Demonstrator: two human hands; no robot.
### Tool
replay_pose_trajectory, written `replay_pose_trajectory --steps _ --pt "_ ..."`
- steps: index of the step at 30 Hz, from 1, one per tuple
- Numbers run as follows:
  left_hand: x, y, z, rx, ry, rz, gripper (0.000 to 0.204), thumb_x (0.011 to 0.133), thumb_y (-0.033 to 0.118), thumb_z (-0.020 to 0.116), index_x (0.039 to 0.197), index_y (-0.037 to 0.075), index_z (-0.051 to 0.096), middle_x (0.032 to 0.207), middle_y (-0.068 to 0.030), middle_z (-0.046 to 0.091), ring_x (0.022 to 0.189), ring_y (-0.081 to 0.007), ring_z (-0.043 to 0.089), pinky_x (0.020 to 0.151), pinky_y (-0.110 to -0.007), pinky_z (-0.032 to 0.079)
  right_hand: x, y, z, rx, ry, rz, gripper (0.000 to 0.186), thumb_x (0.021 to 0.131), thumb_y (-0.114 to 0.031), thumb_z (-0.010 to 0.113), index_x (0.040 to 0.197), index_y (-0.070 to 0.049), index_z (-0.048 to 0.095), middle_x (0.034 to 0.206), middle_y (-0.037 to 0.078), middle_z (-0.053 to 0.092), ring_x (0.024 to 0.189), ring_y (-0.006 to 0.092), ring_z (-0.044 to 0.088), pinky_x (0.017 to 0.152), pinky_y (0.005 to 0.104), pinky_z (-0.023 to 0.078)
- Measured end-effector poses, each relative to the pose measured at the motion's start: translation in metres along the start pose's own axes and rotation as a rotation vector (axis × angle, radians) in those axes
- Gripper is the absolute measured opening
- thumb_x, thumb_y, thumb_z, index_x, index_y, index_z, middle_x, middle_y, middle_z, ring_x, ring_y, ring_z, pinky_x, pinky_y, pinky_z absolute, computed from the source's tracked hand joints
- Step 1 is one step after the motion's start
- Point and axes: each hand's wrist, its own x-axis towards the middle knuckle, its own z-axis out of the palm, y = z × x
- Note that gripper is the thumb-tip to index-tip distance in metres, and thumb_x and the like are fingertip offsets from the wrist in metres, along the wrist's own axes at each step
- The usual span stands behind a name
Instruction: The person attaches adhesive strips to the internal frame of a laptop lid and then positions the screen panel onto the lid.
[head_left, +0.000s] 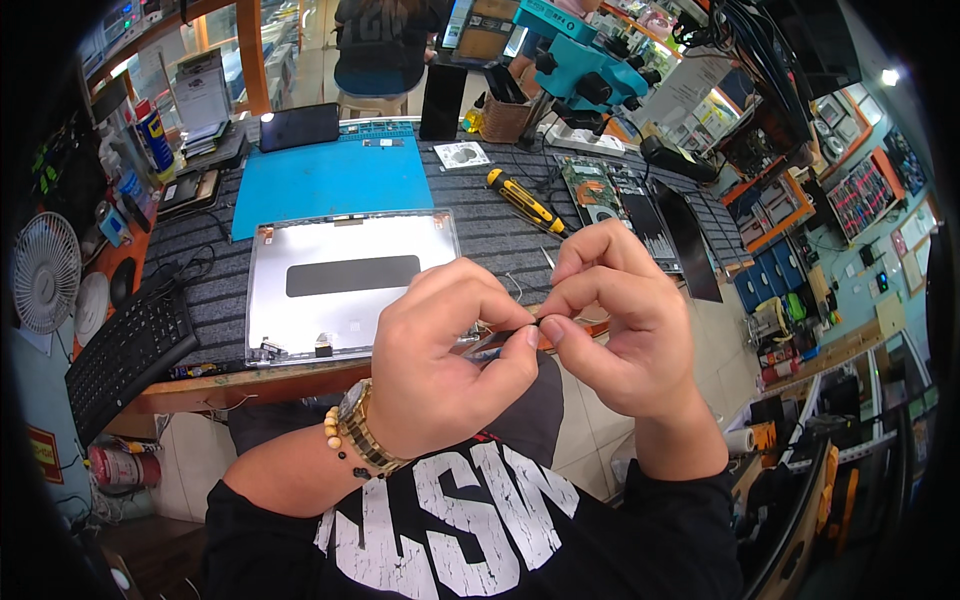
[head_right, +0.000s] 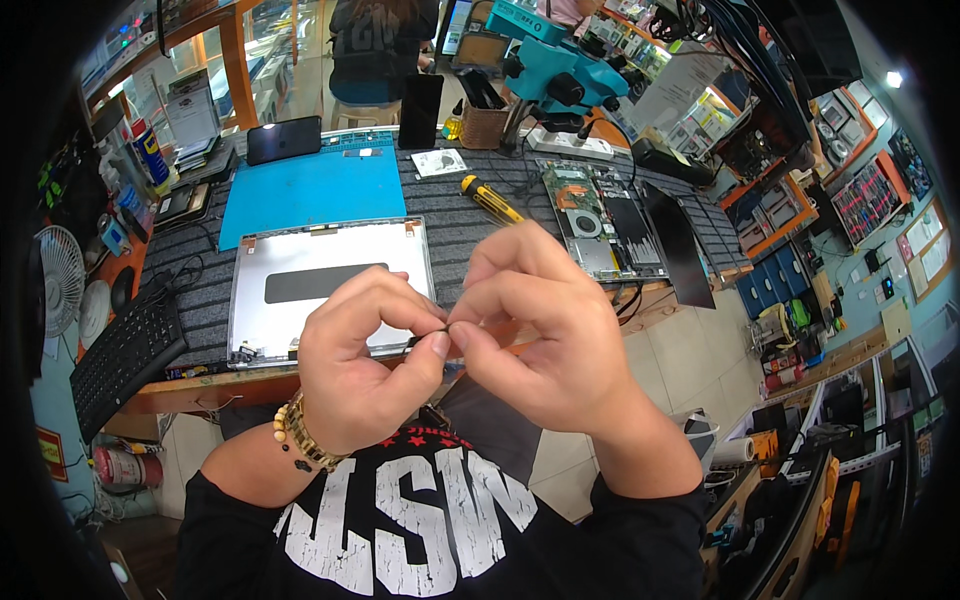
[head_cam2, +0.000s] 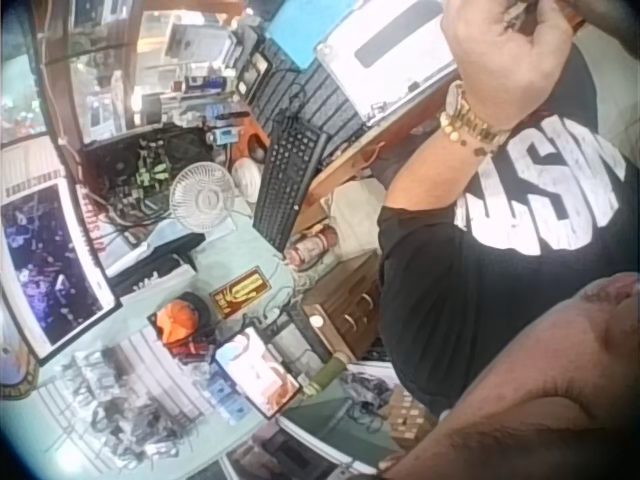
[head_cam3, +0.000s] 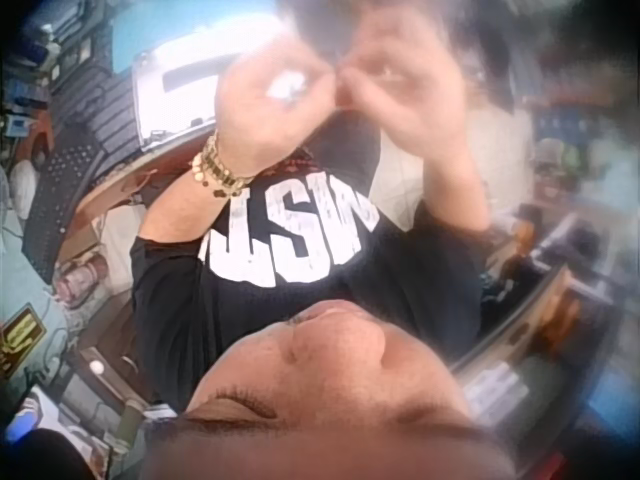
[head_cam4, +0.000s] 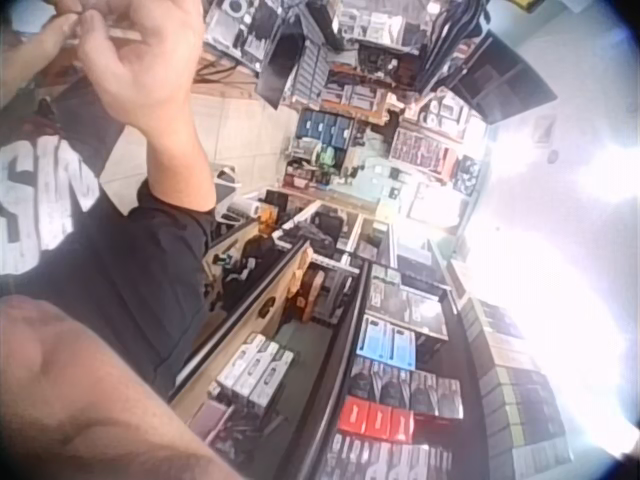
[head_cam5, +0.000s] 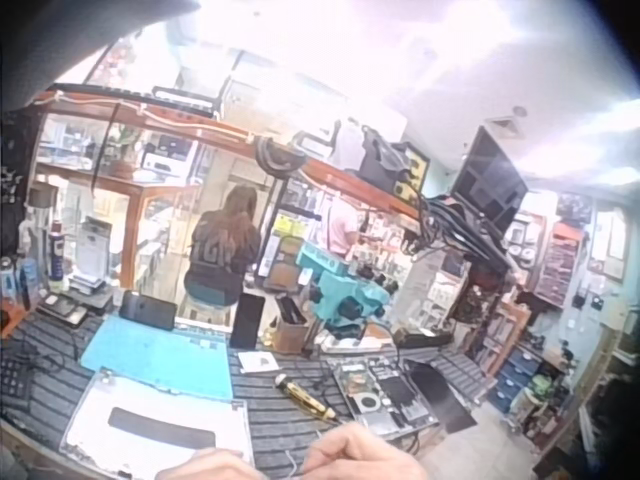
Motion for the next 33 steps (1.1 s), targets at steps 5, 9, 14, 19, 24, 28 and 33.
replay_pose_trajectory --steps 5,9,14,19,24,28,33 --pt "-0.001 0.001 -0.001 -0.135 -0.013 -0.083 0.006 0.089 -0.003 0.078 0.094 0.000 0.075 0.097 -0.0114 0.076 0.089 -0.0203 0.072 0.084 -0.034 0.055 0.000 0.004 0.001 0.060 -0.014 0.001 0.004 0.091 0.001 0.079 0.094 0.002 0.077 0.112 0.011 0.064 0.086 0.0141 0.068 0.065 0.0264 0.056" --pt "0.000 -0.003 0.001 -0.236 -0.018 -0.110 0.006 0.091 -0.001 0.077 0.095 0.000 0.073 0.098 -0.0110 0.074 0.090 -0.0197 0.070 0.083 -0.033 0.055 0.001 0.011 0.001 0.109 -0.024 -0.005 0.004 0.092 0.000 0.078 0.094 0.001 0.076 0.112 0.012 0.065 0.095 0.0174 0.065 0.074 0.0287 0.053" --pt "-0.002 -0.006 0.000 -0.308 -0.009 -0.132 0.006 0.092 0.001 0.076 0.096 -0.001 0.072 0.097 -0.0099 0.072 0.089 -0.0186 0.070 0.081 -0.033 0.055 0.000 0.013 0.003 0.190 -0.038 0.009 0.003 0.093 -0.002 0.077 0.095 0.001 0.075 0.111 0.013 0.065 0.101 0.0198 0.063 0.082 0.0315 0.052" --pt "-0.004 -0.008 0.001 -0.449 -0.035 -0.239 0.005 0.096 0.002 0.074 0.098 -0.001 0.070 0.099 -0.0072 0.070 0.091 -0.0142 0.066 0.083 -0.032 0.053 0.000 0.012 0.004 0.239 -0.045 0.061 0.003 0.094 -0.002 0.076 0.096 0.000 0.075 0.112 0.013 0.065 0.100 0.0202 0.063 0.082 0.0321 0.052" --pt "-0.005 -0.011 0.003 -0.471 -0.046 -0.234 0.004 0.096 0.001 0.072 0.098 -0.001 0.070 0.100 -0.0065 0.069 0.092 -0.0131 0.064 0.083 -0.031 0.053 0.000 0.017 0.009 0.224 -0.022 0.015 0.004 0.093 -0.002 0.076 0.094 0.001 0.074 0.111 0.013 0.065 0.100 0.0203 0.063 0.083 0.0313 0.052" --pt "-0.006 -0.005 0.004 -0.535 -0.037 -0.326 0.003 0.095 -0.001 0.071 0.097 -0.001 0.069 0.100 -0.0068 0.069 0.092 -0.0126 0.063 0.083 -0.030 0.053 -0.002 0.020 0.017 0.138 0.099 -0.003 0.006 0.086 -0.001 0.076 0.089 0.001 0.071 0.108 0.014 0.064 0.096 0.0213 0.064 0.084 0.0327 0.053" --pt "-0.007 -0.004 0.000 -0.500 -0.090 -0.319 0.003 0.100 -0.001 0.066 0.103 -0.001 0.068 0.107 -0.0116 0.071 0.098 -0.0155 0.068 0.089 -0.032 0.056 -0.003 0.026 0.012 0.110 0.133 -0.038 0.007 0.083 0.000 0.074 0.085 0.001 0.068 0.105 0.013 0.064 0.092 0.0202 0.064 0.082 0.0319 0.052"
